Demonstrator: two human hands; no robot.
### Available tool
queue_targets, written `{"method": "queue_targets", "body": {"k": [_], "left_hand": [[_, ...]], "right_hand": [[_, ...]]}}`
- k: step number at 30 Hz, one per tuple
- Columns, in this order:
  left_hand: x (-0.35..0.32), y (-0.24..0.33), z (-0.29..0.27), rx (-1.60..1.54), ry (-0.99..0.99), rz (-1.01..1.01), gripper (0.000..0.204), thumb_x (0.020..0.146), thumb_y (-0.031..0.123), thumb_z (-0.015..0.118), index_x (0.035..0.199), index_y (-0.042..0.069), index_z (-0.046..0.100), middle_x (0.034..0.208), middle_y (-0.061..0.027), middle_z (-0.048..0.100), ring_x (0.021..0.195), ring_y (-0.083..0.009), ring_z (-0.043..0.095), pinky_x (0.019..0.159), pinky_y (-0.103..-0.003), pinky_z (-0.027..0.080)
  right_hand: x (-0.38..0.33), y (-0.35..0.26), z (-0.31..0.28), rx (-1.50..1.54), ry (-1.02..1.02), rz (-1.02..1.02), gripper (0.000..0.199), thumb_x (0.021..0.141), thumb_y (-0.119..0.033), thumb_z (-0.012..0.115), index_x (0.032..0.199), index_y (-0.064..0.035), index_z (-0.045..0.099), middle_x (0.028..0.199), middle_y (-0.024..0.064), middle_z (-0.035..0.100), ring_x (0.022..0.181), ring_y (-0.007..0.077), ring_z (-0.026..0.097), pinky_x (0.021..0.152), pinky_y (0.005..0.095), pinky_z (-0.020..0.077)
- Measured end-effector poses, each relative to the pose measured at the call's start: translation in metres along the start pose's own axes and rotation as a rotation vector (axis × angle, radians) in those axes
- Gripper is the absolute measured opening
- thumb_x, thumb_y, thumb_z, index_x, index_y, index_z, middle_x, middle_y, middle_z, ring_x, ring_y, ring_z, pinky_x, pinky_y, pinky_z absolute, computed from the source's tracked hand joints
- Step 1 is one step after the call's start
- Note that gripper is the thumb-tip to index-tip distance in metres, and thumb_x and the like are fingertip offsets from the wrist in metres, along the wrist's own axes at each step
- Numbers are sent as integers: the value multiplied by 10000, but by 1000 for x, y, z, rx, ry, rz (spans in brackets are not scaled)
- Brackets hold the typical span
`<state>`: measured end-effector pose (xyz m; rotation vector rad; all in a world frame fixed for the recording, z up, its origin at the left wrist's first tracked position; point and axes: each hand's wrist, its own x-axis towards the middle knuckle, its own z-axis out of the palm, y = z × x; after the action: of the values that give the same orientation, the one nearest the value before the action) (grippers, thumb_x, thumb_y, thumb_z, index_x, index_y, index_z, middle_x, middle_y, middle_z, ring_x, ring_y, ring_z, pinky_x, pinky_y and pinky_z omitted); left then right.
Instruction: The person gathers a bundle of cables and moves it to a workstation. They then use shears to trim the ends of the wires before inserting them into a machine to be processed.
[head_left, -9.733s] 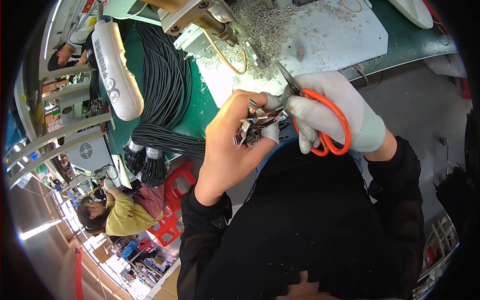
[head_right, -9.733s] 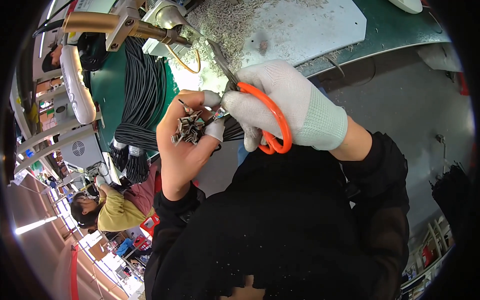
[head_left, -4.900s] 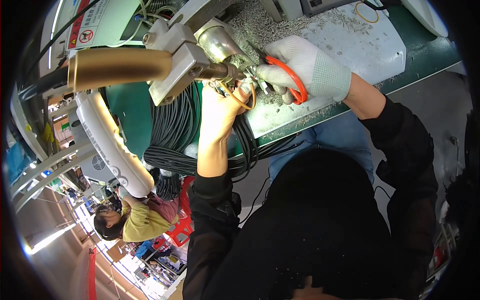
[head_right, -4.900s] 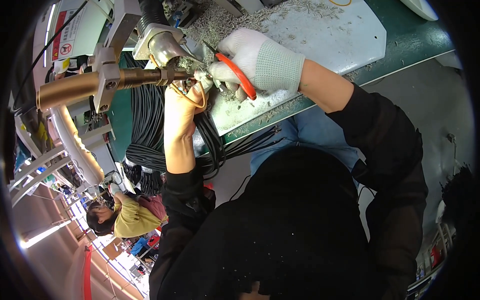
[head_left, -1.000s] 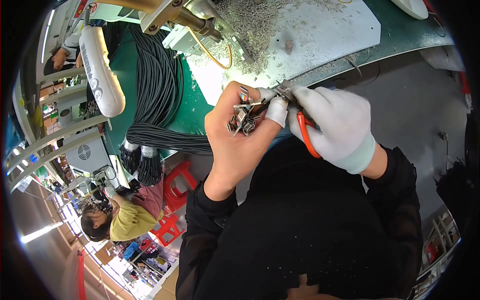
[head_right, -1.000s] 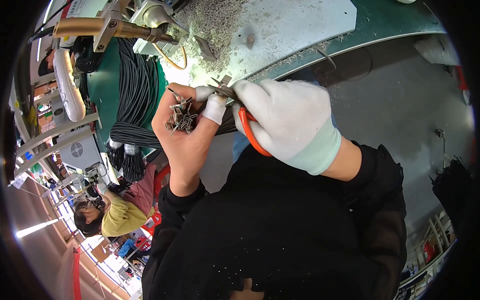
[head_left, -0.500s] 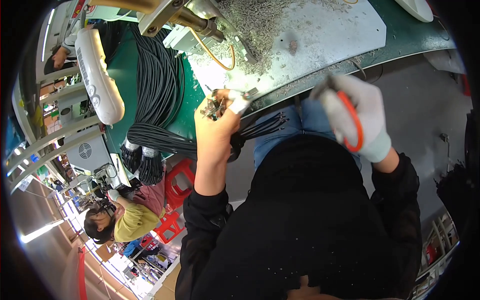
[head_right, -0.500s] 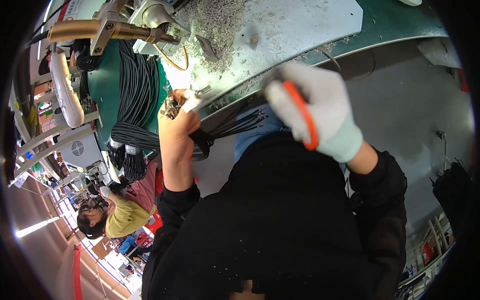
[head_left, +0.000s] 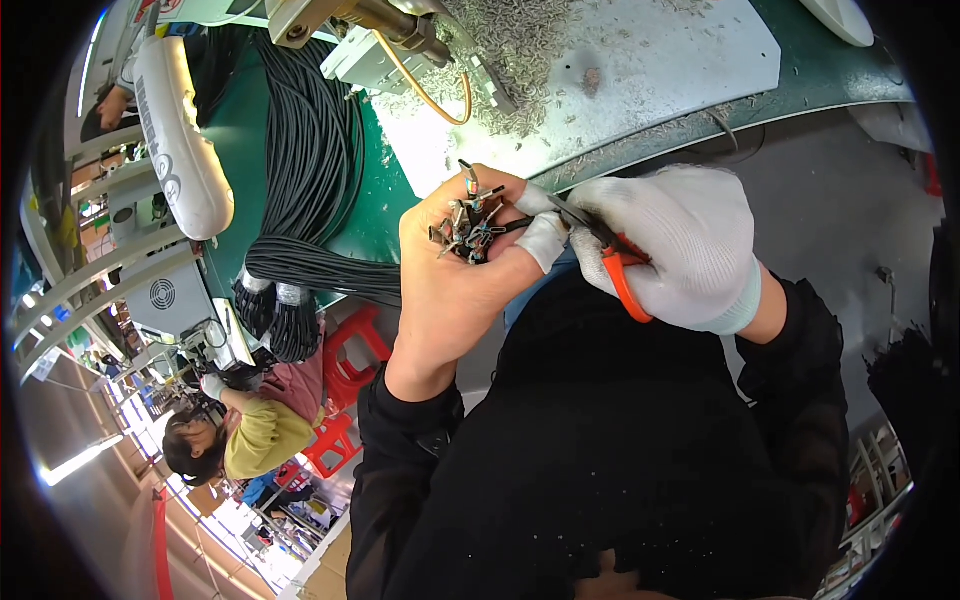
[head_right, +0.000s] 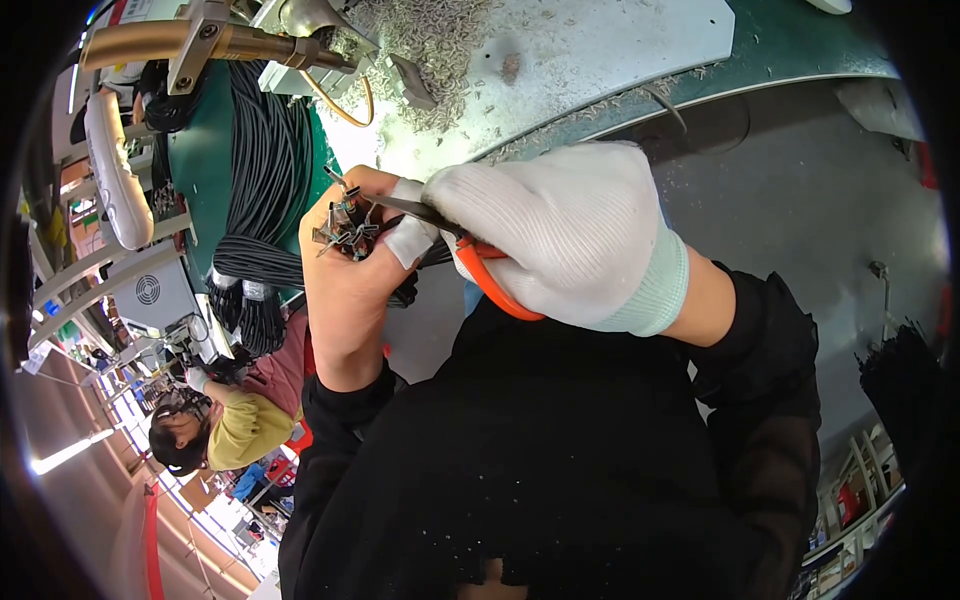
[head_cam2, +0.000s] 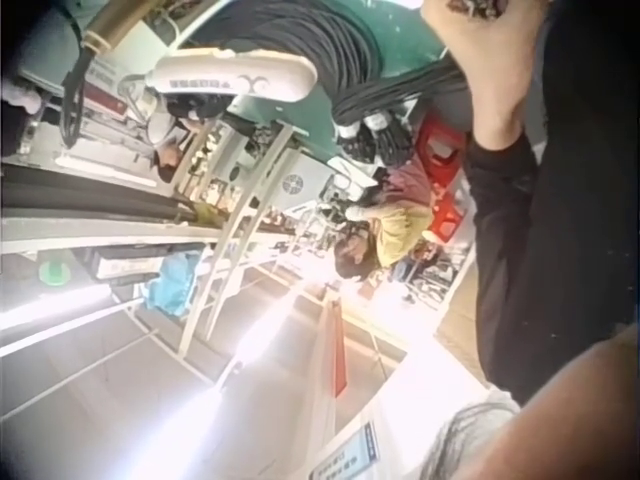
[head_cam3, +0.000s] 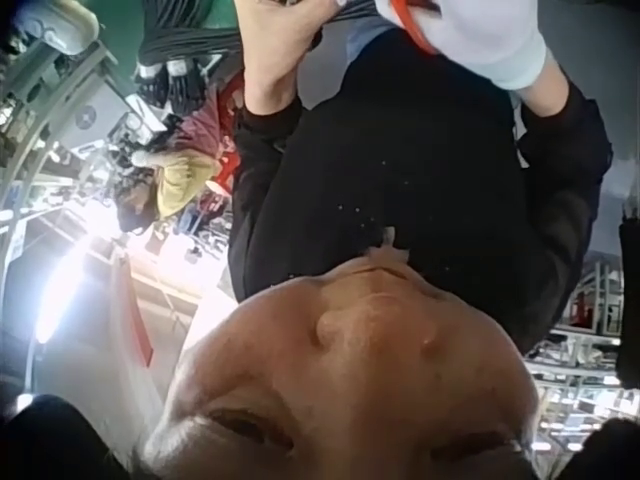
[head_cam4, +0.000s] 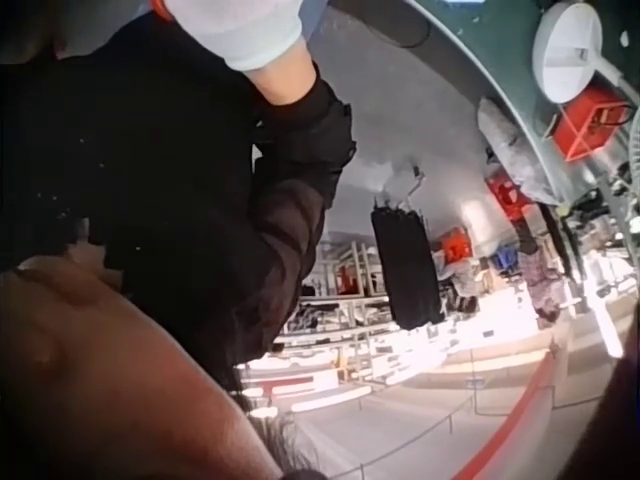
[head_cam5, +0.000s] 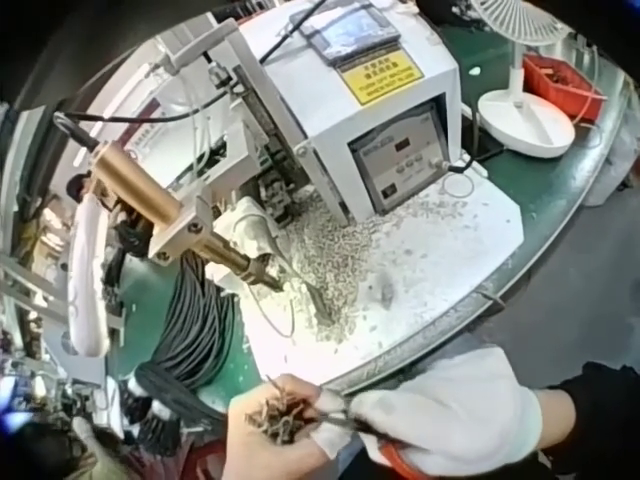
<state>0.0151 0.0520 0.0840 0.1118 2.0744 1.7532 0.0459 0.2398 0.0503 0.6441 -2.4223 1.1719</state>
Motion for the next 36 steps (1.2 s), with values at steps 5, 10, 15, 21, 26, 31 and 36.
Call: {"method": "queue_targets", "body": {"k": [5, 10, 15, 21, 26, 31, 36], "left_hand": [[1, -1, 2, 7, 61, 50, 167, 759, -68, 684, 889, -16, 594, 770, 6, 614, 653, 2, 455, 572, -155, 365], [-1, 1, 9, -54, 136, 135, 185, 764, -78, 689, 868, -5, 555, 782, 8, 607, 642, 1, 442, 568, -159, 364], [-4, -2, 11, -18, 135, 144, 202, 773, -80, 687, 860, 2, 524, 792, 7, 606, 651, 0, 443, 577, -162, 374], [-2, -7, 10, 6, 132, 155, 206, 772, -78, 692, 880, -4, 533, 778, 10, 598, 655, 0, 448, 580, -165, 385], [5, -6, 10, 26, 99, 85, 206, 799, -41, 680, 979, -5, 585, 737, 27, 560, 613, -1, 434, 539, -168, 361], [26, -53, -38, -369, 0, -179, 220, 836, 23, 660, 1048, 6, 601, 700, 40, 512, 577, -8, 409, 484, -177, 304], [68, -48, -50, -485, 21, -174, 169, 844, 71, 658, 993, 20, 597, 680, 43, 477, 521, -19, 368, 449, -182, 244]], "right_hand": [[-3, -14, -7, 185, 228, 425, 291, 646, -62, 752, 909, -54, 628, 682, 59, 613, 545, 218, 600, 503, 280, 456], [-10, -5, 0, 24, 197, 200, 292, 637, -78, 751, 900, -48, 629, 666, 54, 587, 540, 224, 580, 485, 294, 438], [-11, -13, 4, -223, 73, 129, 279, 668, -113, 735, 919, -58, 626, 641, 44, 540, 518, 221, 549, 469, 307, 424], [-13, -13, 7, -277, 49, 121, 214, 725, -161, 708, 898, -89, 605, 611, 29, 515, 497, 215, 539, 467, 308, 429], [-17, -7, 7, -250, 25, 122, 256, 701, -97, 727, 937, -37, 645, 576, 56, 503, 470, 177, 530, 454, 298, 398], [1, 20, 0, 257, -22, 617, 184, 848, -183, 639, 911, -11, 617, 561, 56, 522, 465, 98, 537, 450, 255, 407], [34, 59, 18, 430, -149, 645, 256, 913, -247, 565, 841, -1, 573, 565, 46, 551, 448, 94, 542, 435, 237, 423]]}}
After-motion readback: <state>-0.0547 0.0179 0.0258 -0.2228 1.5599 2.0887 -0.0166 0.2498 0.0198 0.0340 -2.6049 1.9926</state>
